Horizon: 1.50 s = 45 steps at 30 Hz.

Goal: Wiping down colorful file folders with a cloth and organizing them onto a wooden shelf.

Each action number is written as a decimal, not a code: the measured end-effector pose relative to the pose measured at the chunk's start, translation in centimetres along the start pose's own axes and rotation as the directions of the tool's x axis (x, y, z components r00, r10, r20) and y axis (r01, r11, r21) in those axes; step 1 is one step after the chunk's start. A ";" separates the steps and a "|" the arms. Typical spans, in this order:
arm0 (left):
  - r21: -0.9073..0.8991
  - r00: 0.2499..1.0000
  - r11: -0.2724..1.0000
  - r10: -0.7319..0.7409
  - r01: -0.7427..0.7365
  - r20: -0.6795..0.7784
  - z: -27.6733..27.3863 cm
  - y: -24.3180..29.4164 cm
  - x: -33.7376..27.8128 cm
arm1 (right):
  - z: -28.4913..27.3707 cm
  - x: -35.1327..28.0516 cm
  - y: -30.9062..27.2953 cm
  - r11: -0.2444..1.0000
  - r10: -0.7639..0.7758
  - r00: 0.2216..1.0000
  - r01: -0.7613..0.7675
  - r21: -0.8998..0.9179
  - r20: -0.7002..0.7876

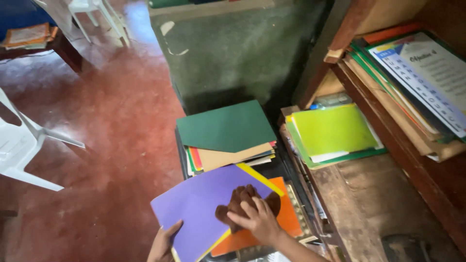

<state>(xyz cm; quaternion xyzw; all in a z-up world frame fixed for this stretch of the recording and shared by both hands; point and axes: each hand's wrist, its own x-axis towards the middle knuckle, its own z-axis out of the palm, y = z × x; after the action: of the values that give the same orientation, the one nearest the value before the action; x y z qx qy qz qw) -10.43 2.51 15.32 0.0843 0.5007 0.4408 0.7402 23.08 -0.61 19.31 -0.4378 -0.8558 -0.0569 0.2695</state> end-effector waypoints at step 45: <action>0.700 0.948 0.689 0.313 -0.189 -0.052 7.3 0.0 21.4 | 13.9 3.4 14.9 0.896 0.351 0.936 -0.344 -0.280 -0.023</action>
<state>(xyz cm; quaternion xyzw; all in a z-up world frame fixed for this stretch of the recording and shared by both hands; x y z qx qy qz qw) -2.11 20.64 4.61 0.3828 0.6717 0.3267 0.5436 27.33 15.56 7.17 -0.6178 -0.7509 -0.1220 0.1988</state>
